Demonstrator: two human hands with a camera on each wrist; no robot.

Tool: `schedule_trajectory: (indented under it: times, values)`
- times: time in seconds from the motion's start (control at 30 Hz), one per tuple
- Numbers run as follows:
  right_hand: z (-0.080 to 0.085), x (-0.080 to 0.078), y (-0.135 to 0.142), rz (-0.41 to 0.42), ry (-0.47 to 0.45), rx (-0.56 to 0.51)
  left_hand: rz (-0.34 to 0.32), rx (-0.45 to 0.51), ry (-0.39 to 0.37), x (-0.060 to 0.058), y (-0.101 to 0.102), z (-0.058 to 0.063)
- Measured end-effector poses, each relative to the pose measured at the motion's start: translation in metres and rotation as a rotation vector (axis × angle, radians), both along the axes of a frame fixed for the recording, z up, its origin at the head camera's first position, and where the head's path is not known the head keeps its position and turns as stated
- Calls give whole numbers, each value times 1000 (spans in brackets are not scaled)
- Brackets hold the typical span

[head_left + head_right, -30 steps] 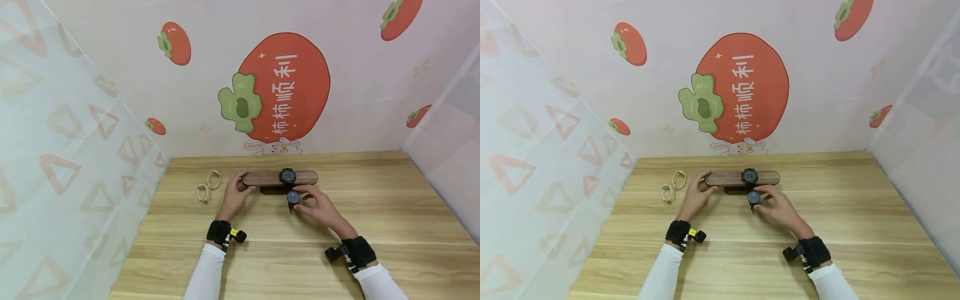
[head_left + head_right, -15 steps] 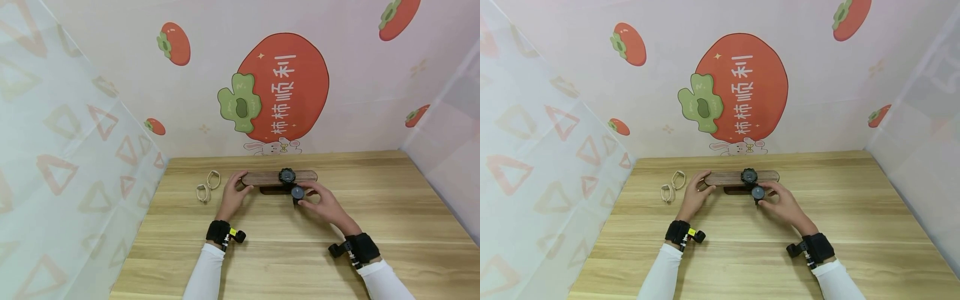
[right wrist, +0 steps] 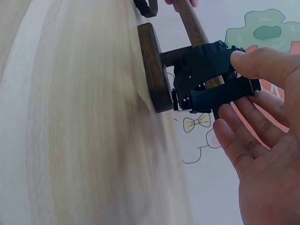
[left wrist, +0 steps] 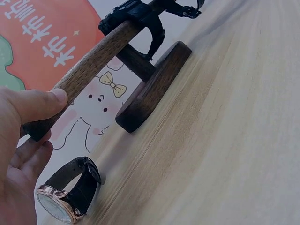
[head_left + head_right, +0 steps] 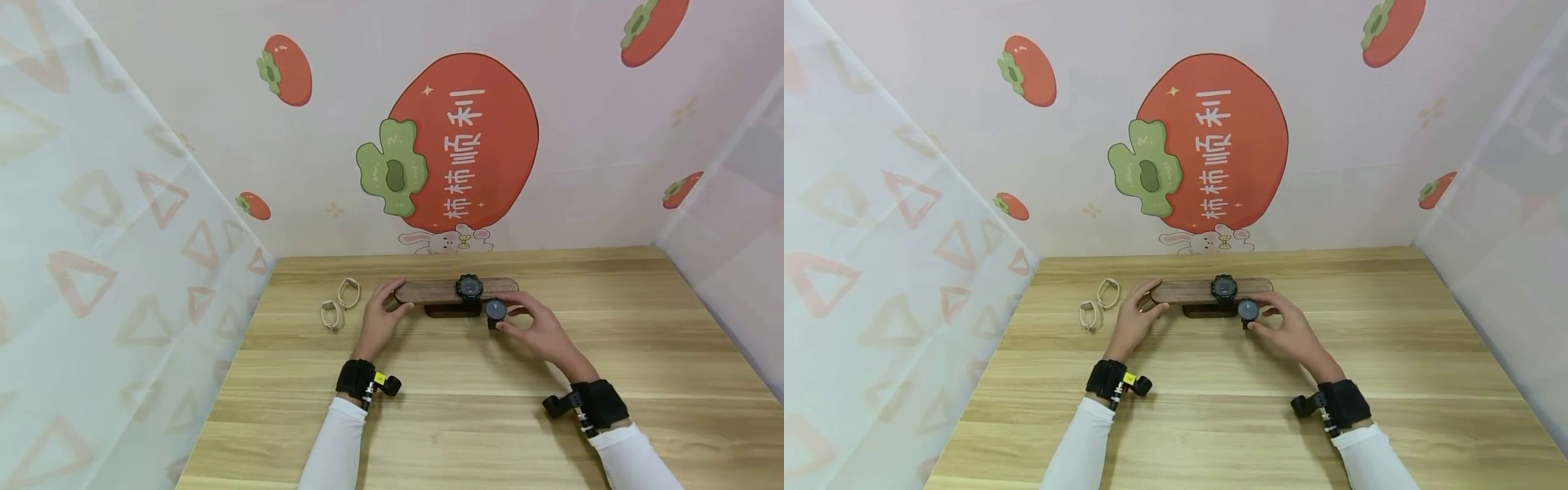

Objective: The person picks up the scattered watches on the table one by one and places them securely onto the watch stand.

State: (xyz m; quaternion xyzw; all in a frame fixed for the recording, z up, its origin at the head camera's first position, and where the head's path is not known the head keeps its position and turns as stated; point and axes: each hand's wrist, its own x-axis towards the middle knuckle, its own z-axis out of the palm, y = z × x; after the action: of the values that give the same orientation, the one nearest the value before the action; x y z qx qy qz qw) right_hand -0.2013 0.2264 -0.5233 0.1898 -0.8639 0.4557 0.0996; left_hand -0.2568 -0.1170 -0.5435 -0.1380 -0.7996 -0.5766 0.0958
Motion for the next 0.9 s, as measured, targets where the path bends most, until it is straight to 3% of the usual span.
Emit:
schedule_trajectory:
  times: [0.9]
  values:
    - [9,3,21,-34,15,-31,5,64,-18,-2,0,-3]
